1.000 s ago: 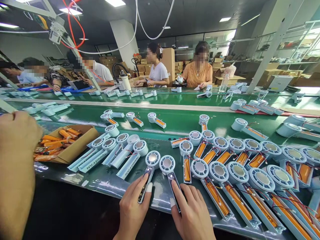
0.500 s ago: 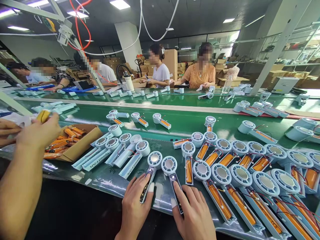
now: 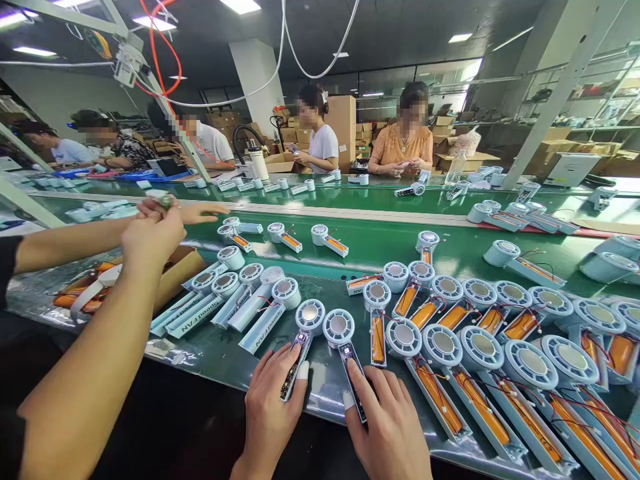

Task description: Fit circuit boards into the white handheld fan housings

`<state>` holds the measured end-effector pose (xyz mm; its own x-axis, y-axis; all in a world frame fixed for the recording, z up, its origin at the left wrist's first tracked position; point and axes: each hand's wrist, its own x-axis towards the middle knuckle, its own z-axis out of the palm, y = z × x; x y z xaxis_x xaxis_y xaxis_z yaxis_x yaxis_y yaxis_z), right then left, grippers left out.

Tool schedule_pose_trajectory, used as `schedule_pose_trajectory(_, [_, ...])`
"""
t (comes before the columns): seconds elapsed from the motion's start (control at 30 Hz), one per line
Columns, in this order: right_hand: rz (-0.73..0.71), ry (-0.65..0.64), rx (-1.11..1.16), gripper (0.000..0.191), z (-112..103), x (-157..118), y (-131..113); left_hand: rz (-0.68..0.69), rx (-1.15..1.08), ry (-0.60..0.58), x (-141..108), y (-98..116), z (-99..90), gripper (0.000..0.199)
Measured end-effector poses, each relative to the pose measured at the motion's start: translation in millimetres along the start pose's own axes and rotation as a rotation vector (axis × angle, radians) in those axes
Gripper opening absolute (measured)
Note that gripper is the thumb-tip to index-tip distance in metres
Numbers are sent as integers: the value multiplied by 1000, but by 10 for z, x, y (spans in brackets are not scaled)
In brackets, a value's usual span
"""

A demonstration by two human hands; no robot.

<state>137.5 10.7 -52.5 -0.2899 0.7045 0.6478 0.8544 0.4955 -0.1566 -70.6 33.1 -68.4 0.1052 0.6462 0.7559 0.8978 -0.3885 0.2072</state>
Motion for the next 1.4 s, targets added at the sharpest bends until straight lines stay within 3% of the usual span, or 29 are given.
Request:
schedule_pose_trajectory(0.67, [9, -20, -6, 38, 18, -18, 9, -9, -7, 0, -7, 0, 13, 26])
schedule_pose_trajectory(0.93, [1, -60, -23, 50, -55, -59, -65, -116, -105, -11, 7, 42, -61, 31])
schedule_pose_trajectory(1.03, [36, -95, -96, 55, -42, -38, -246, -243, -326, -145, 25, 54, -179, 37])
schedule_pose_trajectory(1.23, [380, -375, -209, 56, 115, 419, -788, -749, -840, -355, 137, 37, -390, 71])
schedule_pose_trajectory(1.3, [448, -452, -218, 56, 181, 617, -896, -867, -909, -341, 190, -7, -413, 79])
schedule_pose_trajectory(1.4, [488, -487, -192, 39, 245, 816, -906, -974, -948, -194, 228, -89, -411, 85])
